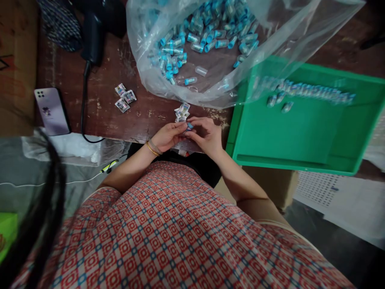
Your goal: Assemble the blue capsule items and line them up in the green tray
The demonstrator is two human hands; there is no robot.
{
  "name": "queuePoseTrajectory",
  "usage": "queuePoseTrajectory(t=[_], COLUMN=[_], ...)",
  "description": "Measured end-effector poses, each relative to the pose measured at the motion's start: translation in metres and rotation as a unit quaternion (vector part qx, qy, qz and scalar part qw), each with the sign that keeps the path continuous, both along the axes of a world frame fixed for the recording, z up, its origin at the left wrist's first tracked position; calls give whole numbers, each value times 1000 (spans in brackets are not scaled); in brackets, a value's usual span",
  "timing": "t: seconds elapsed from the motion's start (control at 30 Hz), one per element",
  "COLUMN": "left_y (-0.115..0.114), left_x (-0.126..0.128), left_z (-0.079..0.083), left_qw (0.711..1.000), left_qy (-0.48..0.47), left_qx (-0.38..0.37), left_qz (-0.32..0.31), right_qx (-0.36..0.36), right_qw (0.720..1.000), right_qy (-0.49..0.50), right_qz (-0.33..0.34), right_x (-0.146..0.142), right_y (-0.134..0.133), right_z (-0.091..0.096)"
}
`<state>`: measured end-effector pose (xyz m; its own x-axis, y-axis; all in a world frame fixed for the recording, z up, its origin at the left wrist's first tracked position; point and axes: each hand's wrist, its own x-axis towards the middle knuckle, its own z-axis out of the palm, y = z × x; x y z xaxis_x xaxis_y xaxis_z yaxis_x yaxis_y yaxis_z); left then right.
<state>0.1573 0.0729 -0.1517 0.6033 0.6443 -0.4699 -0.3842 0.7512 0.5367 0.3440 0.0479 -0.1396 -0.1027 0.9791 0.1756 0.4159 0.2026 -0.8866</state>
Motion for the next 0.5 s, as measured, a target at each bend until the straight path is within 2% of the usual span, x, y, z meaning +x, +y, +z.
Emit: queuePoseTrajectory(t=[0.13, 0.3, 0.5], left_y=[-2, -2, 1], left_x=[1, 4, 11], left_z=[11, 17, 22], left_qw=[1000, 999, 997], left_qy=[9, 25, 35], left_qx=[11, 41, 64], left_qz=[18, 16, 13], right_qx=[10, 13, -15], right_qw=[1000, 1000, 998], right_qy=[10, 12, 51], right_qz=[-13, 6, -43], right_x=[-3, -2, -9], right_y=[-2, -1, -18], right_z=[3, 8, 0])
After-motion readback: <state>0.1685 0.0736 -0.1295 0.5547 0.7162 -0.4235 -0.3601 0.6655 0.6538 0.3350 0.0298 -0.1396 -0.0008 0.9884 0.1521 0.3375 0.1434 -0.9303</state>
